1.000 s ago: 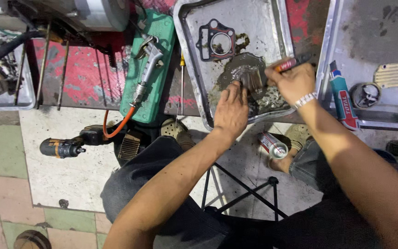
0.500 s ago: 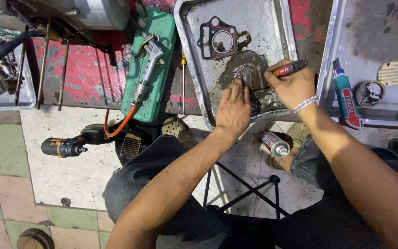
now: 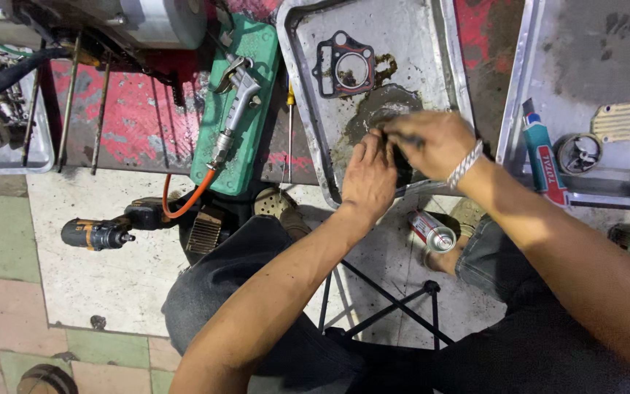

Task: The person scrubs a metal gear with a brush and solvent in a tray, then rinses it in a bucket of water and dries it with a cloth. They then use a screwdriver to clean the center of the gear and inspect a gasket.

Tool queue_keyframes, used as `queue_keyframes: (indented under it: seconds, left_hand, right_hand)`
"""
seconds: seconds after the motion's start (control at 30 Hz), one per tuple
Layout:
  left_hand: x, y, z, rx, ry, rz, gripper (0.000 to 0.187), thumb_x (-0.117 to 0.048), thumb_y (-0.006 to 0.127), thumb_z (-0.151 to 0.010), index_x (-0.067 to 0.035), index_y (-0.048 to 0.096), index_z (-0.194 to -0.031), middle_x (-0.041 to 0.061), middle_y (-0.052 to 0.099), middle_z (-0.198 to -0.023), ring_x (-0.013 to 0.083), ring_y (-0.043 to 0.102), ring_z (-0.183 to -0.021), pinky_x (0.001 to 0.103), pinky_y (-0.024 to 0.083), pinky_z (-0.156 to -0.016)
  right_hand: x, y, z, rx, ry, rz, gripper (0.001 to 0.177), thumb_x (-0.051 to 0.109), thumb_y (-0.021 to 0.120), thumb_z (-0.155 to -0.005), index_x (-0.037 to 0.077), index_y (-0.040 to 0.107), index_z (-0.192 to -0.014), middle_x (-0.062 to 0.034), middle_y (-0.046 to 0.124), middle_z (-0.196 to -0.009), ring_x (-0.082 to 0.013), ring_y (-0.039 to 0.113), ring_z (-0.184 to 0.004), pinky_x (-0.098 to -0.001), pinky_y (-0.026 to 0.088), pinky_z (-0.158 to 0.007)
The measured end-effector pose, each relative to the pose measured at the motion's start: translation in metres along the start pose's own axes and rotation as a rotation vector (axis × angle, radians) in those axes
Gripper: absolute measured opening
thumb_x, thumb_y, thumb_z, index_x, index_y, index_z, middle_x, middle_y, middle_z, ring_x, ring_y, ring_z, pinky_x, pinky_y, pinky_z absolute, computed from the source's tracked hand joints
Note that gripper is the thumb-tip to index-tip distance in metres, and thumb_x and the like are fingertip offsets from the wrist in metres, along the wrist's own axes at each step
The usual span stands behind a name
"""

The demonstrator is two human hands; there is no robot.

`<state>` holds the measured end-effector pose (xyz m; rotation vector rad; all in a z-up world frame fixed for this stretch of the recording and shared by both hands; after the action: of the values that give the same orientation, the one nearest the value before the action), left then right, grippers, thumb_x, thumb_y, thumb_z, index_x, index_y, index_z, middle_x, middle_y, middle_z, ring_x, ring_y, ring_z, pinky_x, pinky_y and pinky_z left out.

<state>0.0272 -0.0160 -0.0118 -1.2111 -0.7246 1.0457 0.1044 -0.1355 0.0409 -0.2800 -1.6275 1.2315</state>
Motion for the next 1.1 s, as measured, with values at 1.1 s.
queue_keyframes:
  seconds: [1.1]
  left_hand:
    - [0.001,0.005,0.004,0.008,-0.021,-0.049,0.061,-0.021,0.050,-0.090,0.008,0.049,-0.143,0.025,0.049,-0.148,0.0329,0.043,-0.130,0.039,0.034,-0.105]
  right_hand:
    - [-0.031,0.003,-0.020,0.140,0.010,-0.060,0.016,0.026,0.073,-0.098,0.023,0.079,-0.112,-0.0026,0.079,-0.113,-0.0158,0.076,-0.089,-0.0330,0.062,-0.081]
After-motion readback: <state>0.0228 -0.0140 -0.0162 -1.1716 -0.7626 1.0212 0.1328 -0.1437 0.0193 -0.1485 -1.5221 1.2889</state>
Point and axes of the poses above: each hand's wrist, its own z-axis away from the middle knuckle, its own y-axis out of the palm, x = y × z, the point moved 3 cm from there along -z, towards the middle knuckle
